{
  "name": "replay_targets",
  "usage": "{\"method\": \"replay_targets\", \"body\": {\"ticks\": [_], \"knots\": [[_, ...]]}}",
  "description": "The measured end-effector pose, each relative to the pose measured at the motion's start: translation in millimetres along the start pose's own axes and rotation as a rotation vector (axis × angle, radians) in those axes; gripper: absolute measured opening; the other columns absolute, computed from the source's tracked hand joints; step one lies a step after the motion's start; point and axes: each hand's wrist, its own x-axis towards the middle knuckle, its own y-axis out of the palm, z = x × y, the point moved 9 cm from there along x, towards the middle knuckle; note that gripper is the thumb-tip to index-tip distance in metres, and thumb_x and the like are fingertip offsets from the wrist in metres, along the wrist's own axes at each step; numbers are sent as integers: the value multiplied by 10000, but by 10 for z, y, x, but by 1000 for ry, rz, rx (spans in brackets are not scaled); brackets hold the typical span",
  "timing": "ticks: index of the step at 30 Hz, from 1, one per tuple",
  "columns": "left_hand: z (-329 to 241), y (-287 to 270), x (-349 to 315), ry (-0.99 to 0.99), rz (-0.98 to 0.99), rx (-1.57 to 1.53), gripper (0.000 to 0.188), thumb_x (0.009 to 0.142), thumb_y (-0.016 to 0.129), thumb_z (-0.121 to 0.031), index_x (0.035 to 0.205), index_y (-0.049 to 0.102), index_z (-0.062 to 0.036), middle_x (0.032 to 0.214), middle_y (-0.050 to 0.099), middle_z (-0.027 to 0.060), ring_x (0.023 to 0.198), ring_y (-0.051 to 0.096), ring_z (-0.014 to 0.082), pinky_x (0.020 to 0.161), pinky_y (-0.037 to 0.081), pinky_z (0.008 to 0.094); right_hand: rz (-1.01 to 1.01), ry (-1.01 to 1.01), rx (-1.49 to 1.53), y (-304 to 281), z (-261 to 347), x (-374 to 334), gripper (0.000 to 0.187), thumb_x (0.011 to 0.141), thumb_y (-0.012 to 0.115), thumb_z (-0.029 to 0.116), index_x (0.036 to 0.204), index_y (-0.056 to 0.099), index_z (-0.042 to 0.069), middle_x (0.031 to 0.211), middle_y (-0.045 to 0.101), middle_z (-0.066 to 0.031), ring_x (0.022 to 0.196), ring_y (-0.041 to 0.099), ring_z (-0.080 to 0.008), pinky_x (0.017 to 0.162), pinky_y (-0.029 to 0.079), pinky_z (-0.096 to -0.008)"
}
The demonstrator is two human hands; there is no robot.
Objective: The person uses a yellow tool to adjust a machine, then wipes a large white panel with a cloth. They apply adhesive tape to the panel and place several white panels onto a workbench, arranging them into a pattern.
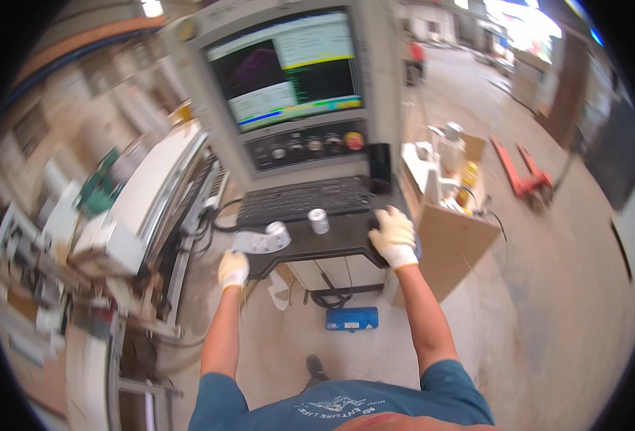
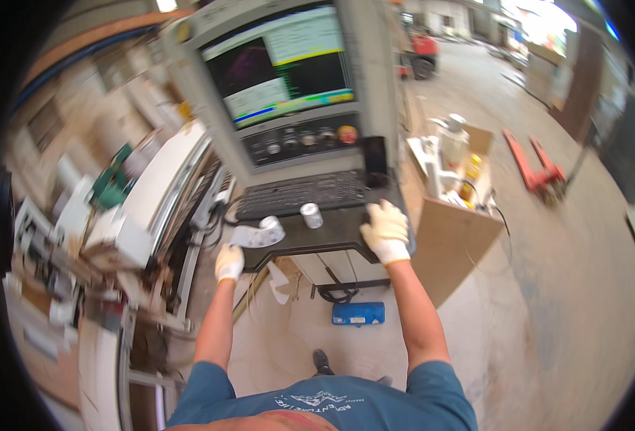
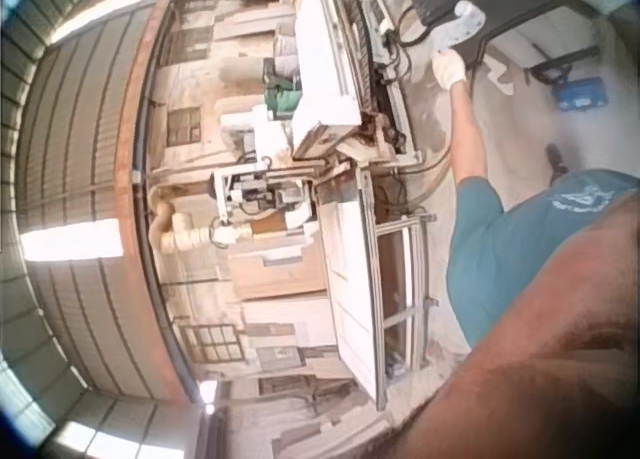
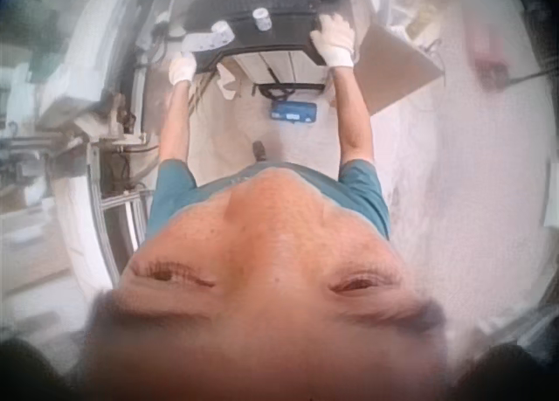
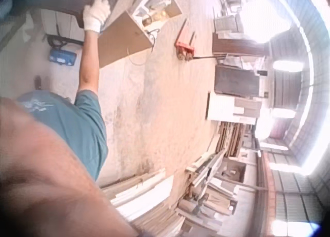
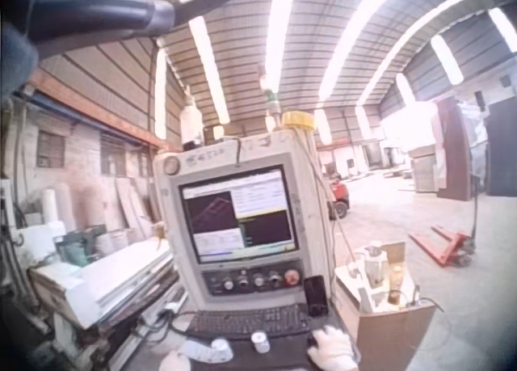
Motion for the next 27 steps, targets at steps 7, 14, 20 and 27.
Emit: {"method": "replay_targets", "body": {"ticks": [7,14,20,27], "knots": [[-58,-61,-54,-59,-8,-62,464,993,436,-370,1165,676,-13,1187,688,304,1144,653,469,997,500,547,27,-62,-98,179,19,30,481,800,748,276,1263,689,159,1389,599,-159,1198,602,-355,983,488,-501],[-18,-34,-56,-86,-28,-73,438,996,442,-365,1147,671,-23,1183,705,276,1122,676,445,979,517,540,37,-59,-102,189,2,7,430,816,746,266,1231,707,158,1413,594,-150,1215,601,-357,1002,491,-487],[-37,-50,-72,-94,-4,-77,450,1000,447,-365,1165,680,-17,1218,691,279,1166,658,437,1009,508,537,41,-54,-114,202,-4,11,432,811,746,273,1228,709,167,1423,588,-145,1215,600,-352,998,492,-491],[-27,-26,-48,-81,-17,-81,451,993,440,-360,1166,678,-18,1219,691,281,1163,660,440,1009,509,537,54,-59,-122,200,4,6,440,810,735,270,1237,702,169,1420,588,-147,1199,603,-359,987,495,-494]]}}
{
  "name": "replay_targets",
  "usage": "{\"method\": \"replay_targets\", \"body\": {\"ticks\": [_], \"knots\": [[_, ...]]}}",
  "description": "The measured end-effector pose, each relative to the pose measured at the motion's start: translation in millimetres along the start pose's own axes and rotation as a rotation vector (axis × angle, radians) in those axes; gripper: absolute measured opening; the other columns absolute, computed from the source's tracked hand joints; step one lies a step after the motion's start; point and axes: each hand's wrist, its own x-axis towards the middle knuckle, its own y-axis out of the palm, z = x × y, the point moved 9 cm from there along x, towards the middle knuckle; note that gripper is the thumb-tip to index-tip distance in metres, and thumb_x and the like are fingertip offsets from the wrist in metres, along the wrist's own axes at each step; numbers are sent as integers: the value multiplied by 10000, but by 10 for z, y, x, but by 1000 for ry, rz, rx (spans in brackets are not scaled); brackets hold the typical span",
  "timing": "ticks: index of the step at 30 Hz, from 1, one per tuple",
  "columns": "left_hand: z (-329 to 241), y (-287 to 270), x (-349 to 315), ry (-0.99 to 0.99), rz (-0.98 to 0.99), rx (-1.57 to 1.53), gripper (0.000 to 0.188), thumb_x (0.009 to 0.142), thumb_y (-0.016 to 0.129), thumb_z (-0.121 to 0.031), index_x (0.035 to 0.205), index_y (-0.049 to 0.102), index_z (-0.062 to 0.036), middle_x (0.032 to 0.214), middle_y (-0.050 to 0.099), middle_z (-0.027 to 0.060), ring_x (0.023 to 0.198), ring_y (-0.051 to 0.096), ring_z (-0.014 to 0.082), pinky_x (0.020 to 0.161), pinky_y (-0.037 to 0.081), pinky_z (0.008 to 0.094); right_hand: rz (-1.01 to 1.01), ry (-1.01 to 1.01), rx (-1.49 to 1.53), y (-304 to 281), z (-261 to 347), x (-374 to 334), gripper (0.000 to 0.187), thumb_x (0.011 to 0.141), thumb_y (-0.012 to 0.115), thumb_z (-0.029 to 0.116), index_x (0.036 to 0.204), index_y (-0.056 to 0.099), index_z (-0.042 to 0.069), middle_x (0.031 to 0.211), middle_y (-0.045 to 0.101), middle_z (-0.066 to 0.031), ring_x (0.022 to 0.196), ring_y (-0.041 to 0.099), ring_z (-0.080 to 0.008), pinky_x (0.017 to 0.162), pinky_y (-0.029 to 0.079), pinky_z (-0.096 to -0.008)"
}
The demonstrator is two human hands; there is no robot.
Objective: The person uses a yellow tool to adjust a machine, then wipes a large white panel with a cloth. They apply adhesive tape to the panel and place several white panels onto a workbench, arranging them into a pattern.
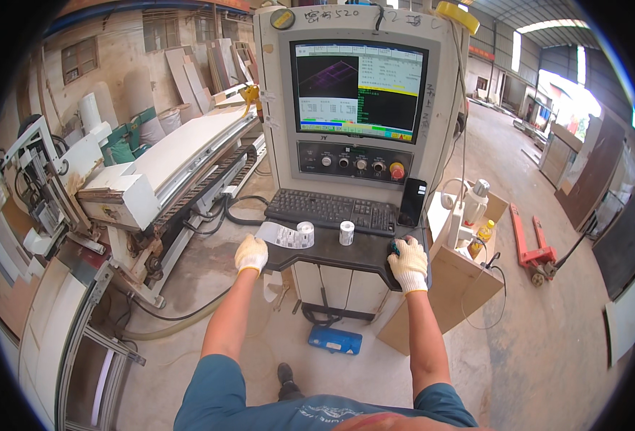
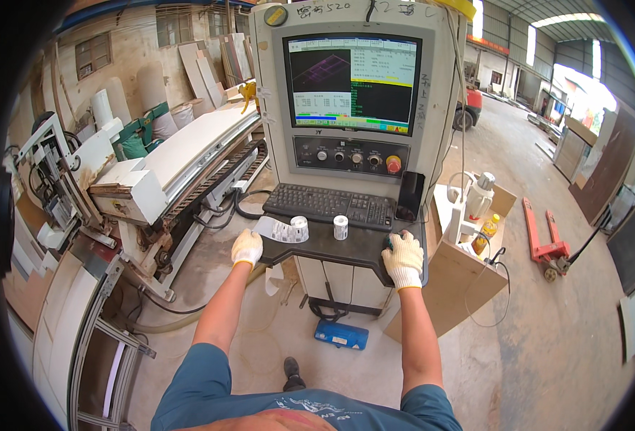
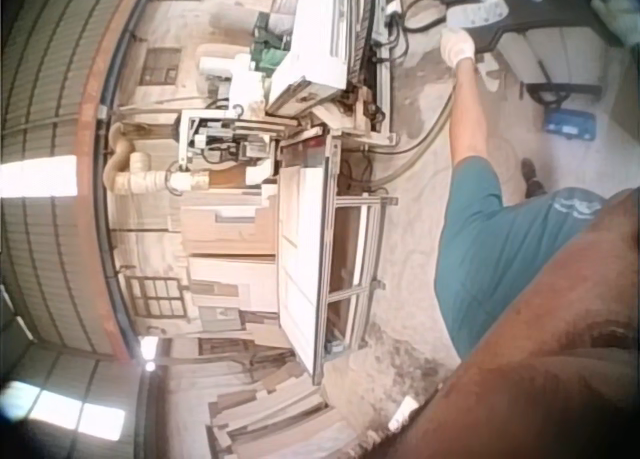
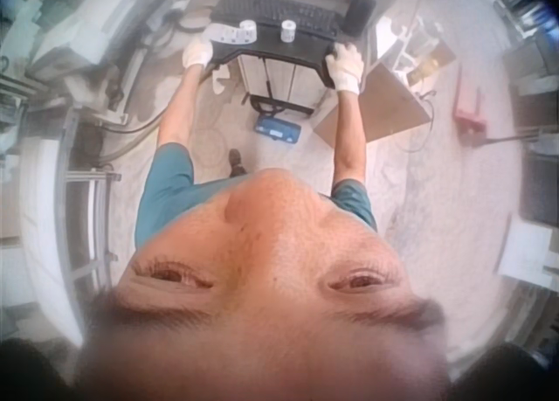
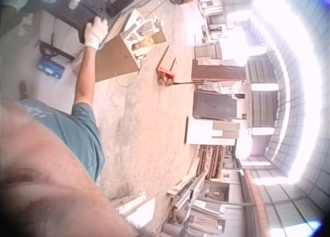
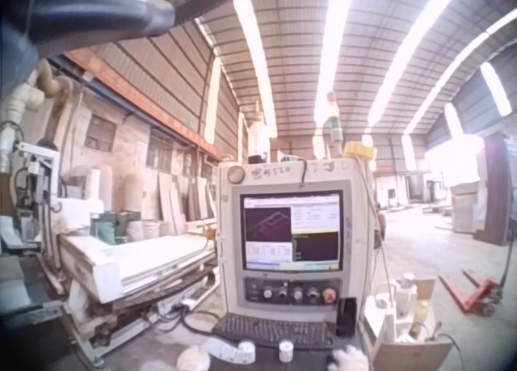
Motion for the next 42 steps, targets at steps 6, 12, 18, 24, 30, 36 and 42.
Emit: {"method": "replay_targets", "body": {"ticks": [6,12,18,24,30,36,42], "knots": [[-7,5,2,15,3,1,435,987,454,-348,1175,673,-23,1191,704,285,1136,676,444,993,519,538,-24,35,21,-57,3,-4,524,816,730,265,1327,651,181,1433,571,-142,1211,595,-361,995,492,-492],[-3,-15,-15,-13,10,-7,443,995,453,-355,1174,676,-17,1198,701,283,1141,675,436,993,519,532,29,30,10,-30,4,-18,511,817,730,284,1315,674,184,1439,568,-127,1229,588,-349,1009,487,-483],[-21,-36,-20,-10,-1,2,441,995,457,-355,1190,675,-24,1200,711,267,1137,685,425,986,527,532,7,10,2,-51,21,-29,467,812,734,288,1266,707,183,1437,574,-124,1233,587,-345,1012,485,-482],[-2,-27,-28,-16,7,-10,444,995,450,-358,1192,678,-31,1212,708,261,1155,675,425,992,523,535,57,39,15,-49,20,-32,458,808,714,291,1257,718,199,1465,570,-114,1264,585,-339,1046,489,-469],[7,4,25,-6,0,-3,445,993,451,-357,1187,684,-31,1209,703,271,1151,675,429,990,524,535,20,3,12,-88,42,-27,411,806,745,289,1203,720,189,1426,588,-114,1220,598,-342,1008,490,-481],[-13,-23,-11,-4,-1,3,445,995,453,-360,1174,695,-32,1200,709,269,1140,684,428,989,528,531,37,16,-1,-29,21,-10,481,809,738,287,1278,684,192,1428,586,-119,1225,598,-345,1005,494,-489],[-36,-48,-41,-17,19,-9,461,1011,427,-363,1186,682,-22,1236,688,275,1171,657,432,1024,502,527,-27,54,-6,-88,-4,-16,573,810,731,287,1366,629,193,1436,581,-134,1214,608,-351,997,497,-499]]}}
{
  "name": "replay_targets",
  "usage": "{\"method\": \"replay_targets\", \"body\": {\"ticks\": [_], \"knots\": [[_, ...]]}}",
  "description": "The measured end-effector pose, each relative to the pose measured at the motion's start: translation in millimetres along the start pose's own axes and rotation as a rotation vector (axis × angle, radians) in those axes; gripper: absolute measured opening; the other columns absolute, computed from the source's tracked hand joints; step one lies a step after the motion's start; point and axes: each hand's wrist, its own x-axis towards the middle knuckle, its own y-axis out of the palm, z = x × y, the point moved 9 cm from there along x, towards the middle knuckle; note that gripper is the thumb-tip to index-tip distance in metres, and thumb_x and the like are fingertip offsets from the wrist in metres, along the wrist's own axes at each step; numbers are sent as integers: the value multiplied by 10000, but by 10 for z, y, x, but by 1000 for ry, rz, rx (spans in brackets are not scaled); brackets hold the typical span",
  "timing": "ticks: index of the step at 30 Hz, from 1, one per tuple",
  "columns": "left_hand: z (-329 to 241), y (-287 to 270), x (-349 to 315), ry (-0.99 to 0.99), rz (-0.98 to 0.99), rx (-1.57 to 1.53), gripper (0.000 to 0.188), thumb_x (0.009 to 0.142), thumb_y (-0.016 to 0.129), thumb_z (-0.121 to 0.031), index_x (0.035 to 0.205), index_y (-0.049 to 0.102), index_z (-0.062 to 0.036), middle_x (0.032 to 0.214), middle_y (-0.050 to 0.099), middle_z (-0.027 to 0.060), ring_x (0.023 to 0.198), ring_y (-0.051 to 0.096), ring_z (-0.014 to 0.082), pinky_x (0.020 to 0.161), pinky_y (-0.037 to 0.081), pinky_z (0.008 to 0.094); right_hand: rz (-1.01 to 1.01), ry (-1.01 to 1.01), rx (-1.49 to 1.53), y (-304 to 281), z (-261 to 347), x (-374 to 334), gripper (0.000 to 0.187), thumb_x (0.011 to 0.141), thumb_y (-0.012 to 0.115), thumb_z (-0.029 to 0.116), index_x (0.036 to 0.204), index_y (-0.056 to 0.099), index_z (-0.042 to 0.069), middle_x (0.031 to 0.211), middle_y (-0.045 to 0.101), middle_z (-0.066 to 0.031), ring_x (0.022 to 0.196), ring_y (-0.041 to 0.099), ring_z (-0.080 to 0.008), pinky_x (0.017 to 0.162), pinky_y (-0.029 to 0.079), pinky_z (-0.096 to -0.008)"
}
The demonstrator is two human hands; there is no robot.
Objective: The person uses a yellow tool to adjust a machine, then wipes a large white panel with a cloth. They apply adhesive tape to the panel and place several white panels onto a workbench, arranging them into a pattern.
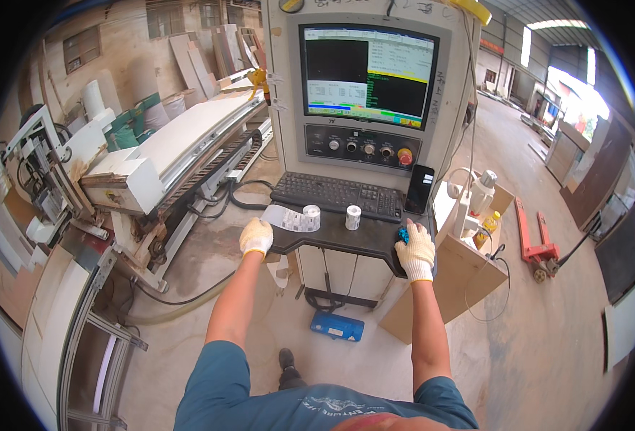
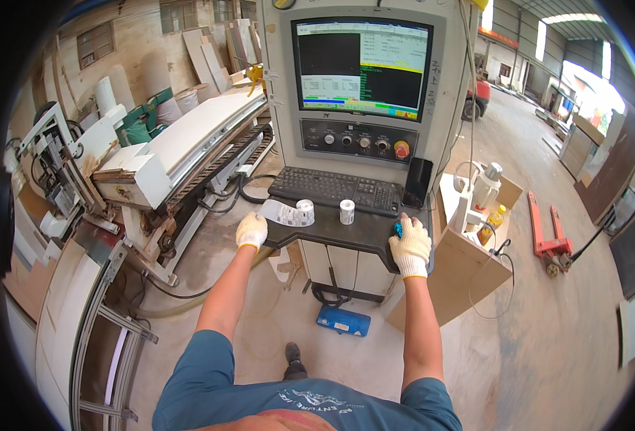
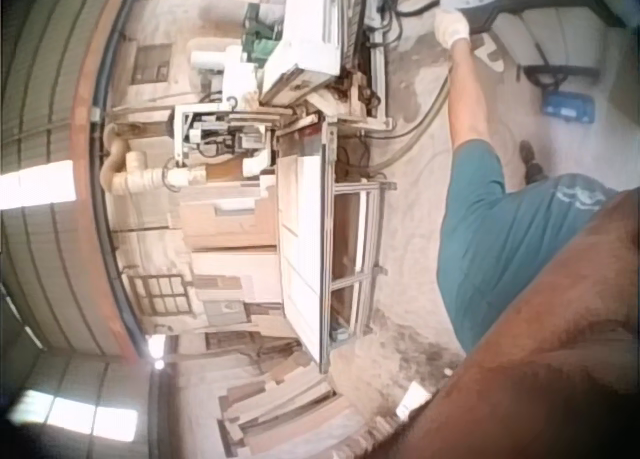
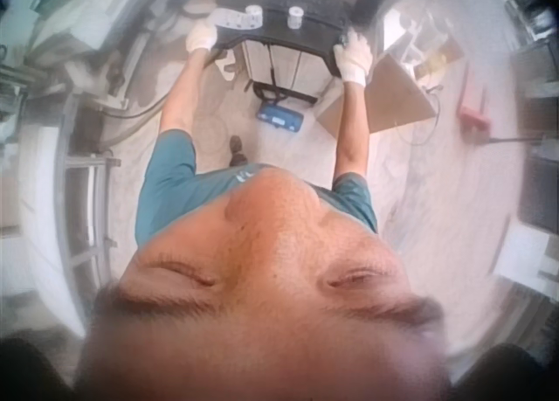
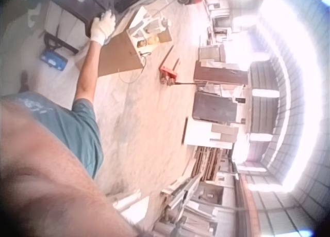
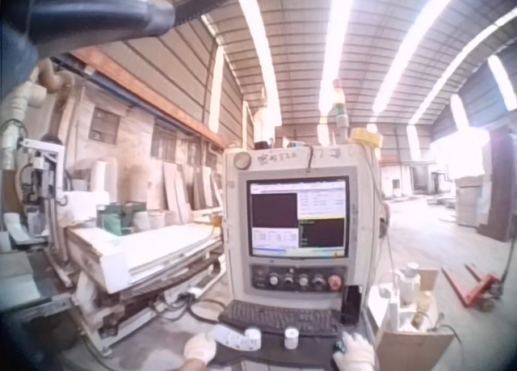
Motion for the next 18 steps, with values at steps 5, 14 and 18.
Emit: {"method": "replay_targets", "body": {"ticks": [5,14,18], "knots": [[-6,11,23,31,-19,2,471,1009,437,-380,1199,682,-25,1247,688,264,1186,651,430,1031,501,520,-5,8,3,3,-38,-30,470,803,734,287,1260,700,181,1409,603,-142,1200,614,-359,995,495,-499],[13,54,66,50,-26,18,480,993,450,-378,1225,681,-28,1225,695,283,1161,667,444,1003,513,533,-58,11,-22,9,-79,-60,414,797,738,287,1196,729,176,1375,611,-130,1163,609,-347,973,495,-495],[21,48,95,63,-51,37,470,995,446,-381,1183,684,-22,1200,700,288,1140,670,456,990,515,541,-63,13,-10,8,-83,-59,411,794,738,283,1191,729,176,1377,610,-129,1154,609,-348,963,495,-496]]}}
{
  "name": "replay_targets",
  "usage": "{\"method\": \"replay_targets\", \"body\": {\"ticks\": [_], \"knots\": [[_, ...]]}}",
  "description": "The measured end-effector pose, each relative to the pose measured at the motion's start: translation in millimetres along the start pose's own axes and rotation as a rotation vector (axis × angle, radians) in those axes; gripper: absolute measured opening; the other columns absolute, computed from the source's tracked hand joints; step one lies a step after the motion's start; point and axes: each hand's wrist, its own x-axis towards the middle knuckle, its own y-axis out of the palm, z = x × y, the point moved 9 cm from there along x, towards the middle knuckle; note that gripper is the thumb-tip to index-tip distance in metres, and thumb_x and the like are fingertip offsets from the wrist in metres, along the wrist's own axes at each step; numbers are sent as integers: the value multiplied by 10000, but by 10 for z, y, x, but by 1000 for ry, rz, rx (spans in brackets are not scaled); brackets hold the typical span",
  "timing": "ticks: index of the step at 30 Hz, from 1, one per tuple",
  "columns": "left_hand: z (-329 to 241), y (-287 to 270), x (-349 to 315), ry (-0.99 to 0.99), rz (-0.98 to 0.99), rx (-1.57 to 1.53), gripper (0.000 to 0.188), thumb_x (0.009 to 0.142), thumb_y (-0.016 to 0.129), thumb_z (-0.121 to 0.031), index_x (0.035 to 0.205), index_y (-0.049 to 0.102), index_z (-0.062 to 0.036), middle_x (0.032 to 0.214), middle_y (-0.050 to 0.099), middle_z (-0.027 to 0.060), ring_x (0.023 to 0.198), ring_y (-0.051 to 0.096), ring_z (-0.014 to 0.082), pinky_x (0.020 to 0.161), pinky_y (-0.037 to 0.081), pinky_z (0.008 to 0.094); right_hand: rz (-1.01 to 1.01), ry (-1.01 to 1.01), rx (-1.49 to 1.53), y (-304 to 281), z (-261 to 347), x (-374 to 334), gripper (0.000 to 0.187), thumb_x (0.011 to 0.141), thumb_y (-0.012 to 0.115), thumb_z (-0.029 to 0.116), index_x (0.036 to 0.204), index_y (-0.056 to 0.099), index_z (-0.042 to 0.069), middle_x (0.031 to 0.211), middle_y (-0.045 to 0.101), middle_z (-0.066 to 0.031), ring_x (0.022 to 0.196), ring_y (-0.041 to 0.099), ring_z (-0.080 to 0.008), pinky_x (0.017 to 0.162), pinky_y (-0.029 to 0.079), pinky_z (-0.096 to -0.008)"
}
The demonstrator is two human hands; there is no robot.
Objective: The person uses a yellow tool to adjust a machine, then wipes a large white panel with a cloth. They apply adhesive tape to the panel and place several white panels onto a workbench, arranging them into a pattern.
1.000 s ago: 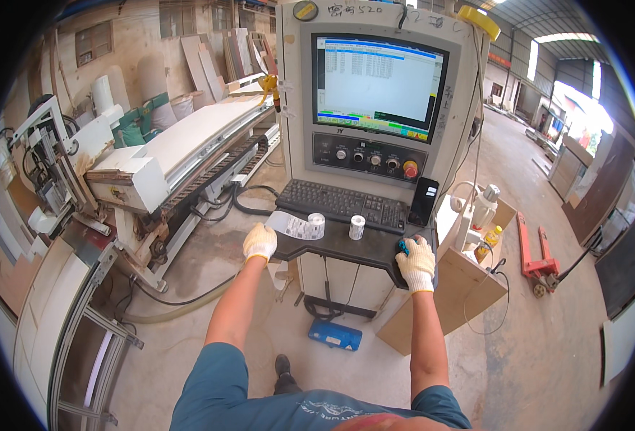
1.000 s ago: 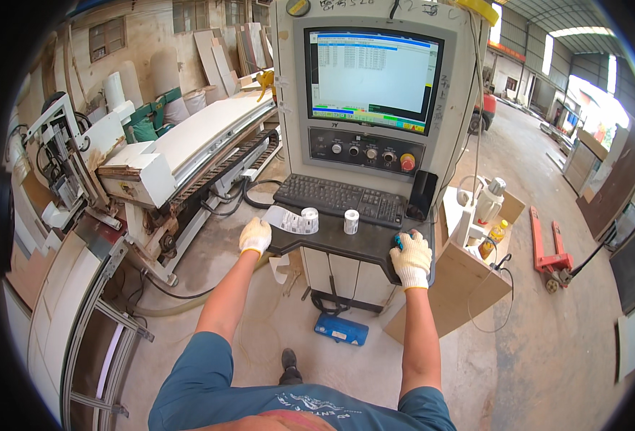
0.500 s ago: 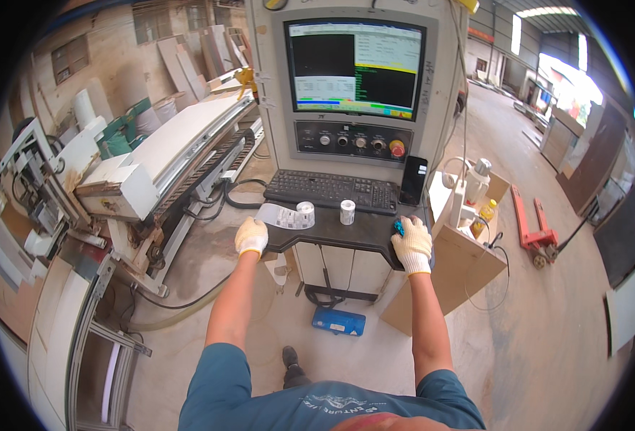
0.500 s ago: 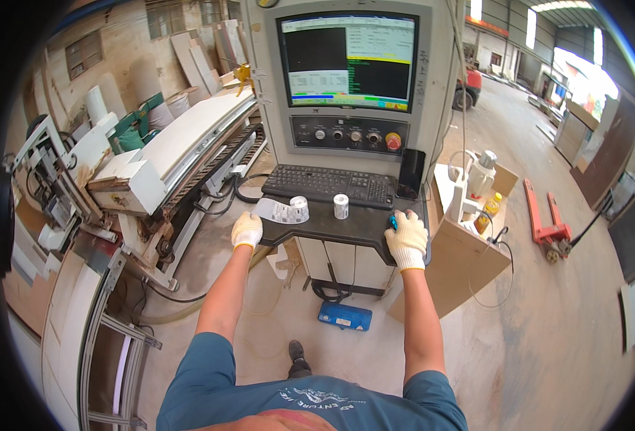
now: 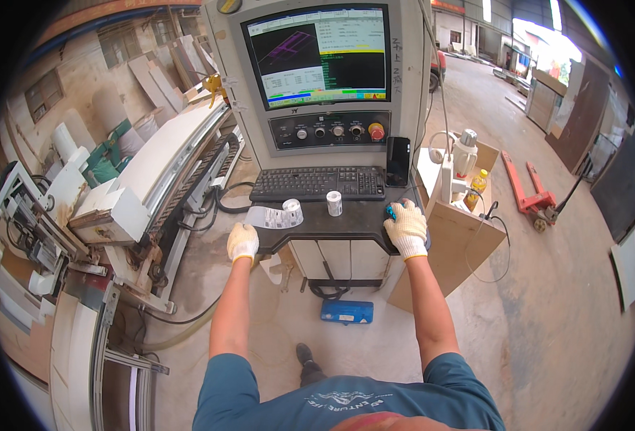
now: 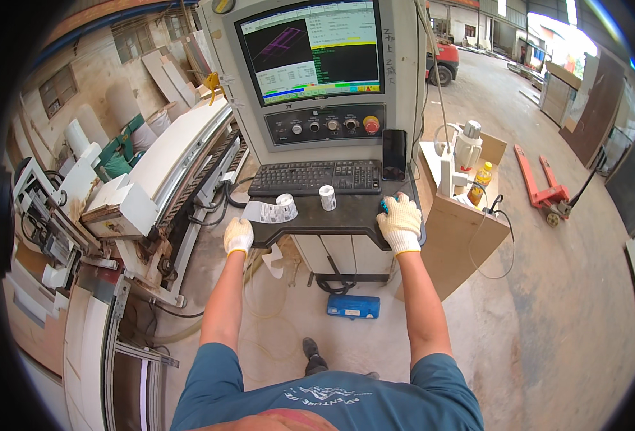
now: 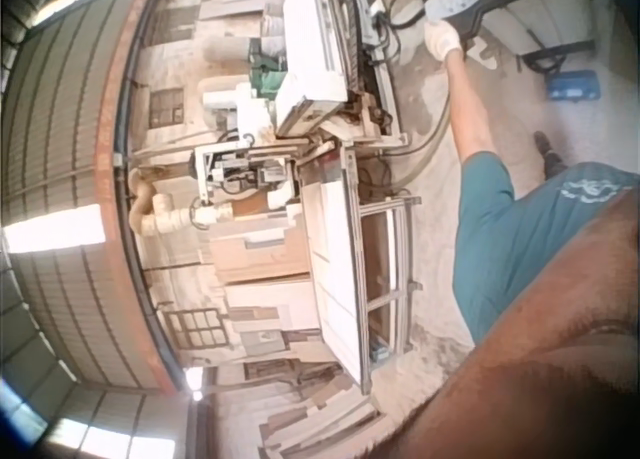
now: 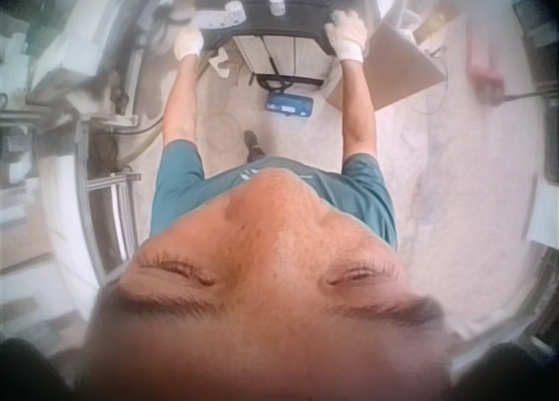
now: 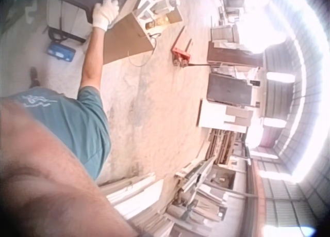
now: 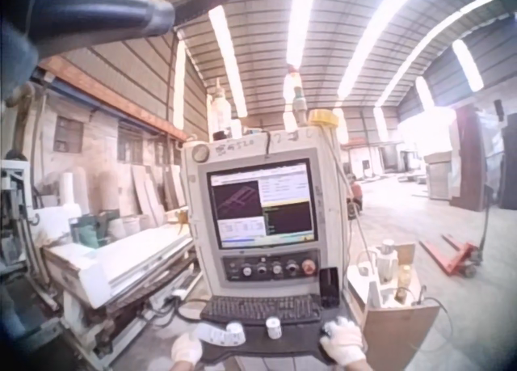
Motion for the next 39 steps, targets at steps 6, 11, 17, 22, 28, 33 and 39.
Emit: {"method": "replay_targets", "body": {"ticks": [6,11,17,22,28,33,39], "knots": [[-16,5,-30,-9,19,-10,471,1000,442,-377,1190,681,-19,1204,699,286,1148,666,456,996,512,537,37,15,2,35,-14,4,391,788,738,278,1169,735,187,1397,604,-130,1158,607,-353,967,491,-503],[5,-36,-47,-35,17,-38,471,1000,442,-372,1201,681,-18,1216,695,282,1161,657,451,1008,504,528,44,32,8,-17,6,22,564,802,728,270,1351,637,179,1391,606,-132,1190,603,-353,996,492,-502],[160,47,-50,-44,-75,-200,480,1014,445,-404,1150,694,-17,1206,682,299,1162,633,477,1021,486,533,123,81,-24,-49,31,60,754,798,726,270,1504,498,139,1378,606,-127,1212,606,-340,1013,502,-475],[507,197,89,-9,23,-474,619,1041,424,-538,1187,703,-6,1231,712,254,1208,649,428,1018,493,501,87,120,83,-103,15,60,770,793,772,276,1497,503,118,1401,597,-153,1278,578,-368,1057,485,-481],[842,148,1224,-202,45,-1231,428,1045,519,-488,977,670,-94,745,578,1,522,489,87,435,352,279,-341,45,414,-420,-169,-332,514,909,716,110,1396,583,11,1393,603,-205,1289,584,-369,1119,446,-444],[-6,-294,2764,201,-129,-910,458,1016,554,-446,1259,664,-73,1115,706,167,963,675,310,830,537,411,-547,389,576,-505,-928,-1556,348,1013,552,32,1346,579,-64,1303,623,-182,1238,597,-285,1090,459,-412],[-1341,-464,3806,359,-227,-689,528,1009,557,-457,1355,639,-68,1381,640,238,1318,588,388,1110,428,437,316,870,-280,56,-1243,-3665,315,914,620,122,1178,684,-38,985,742,-167,890,722,-301,835,566,-394]]}}
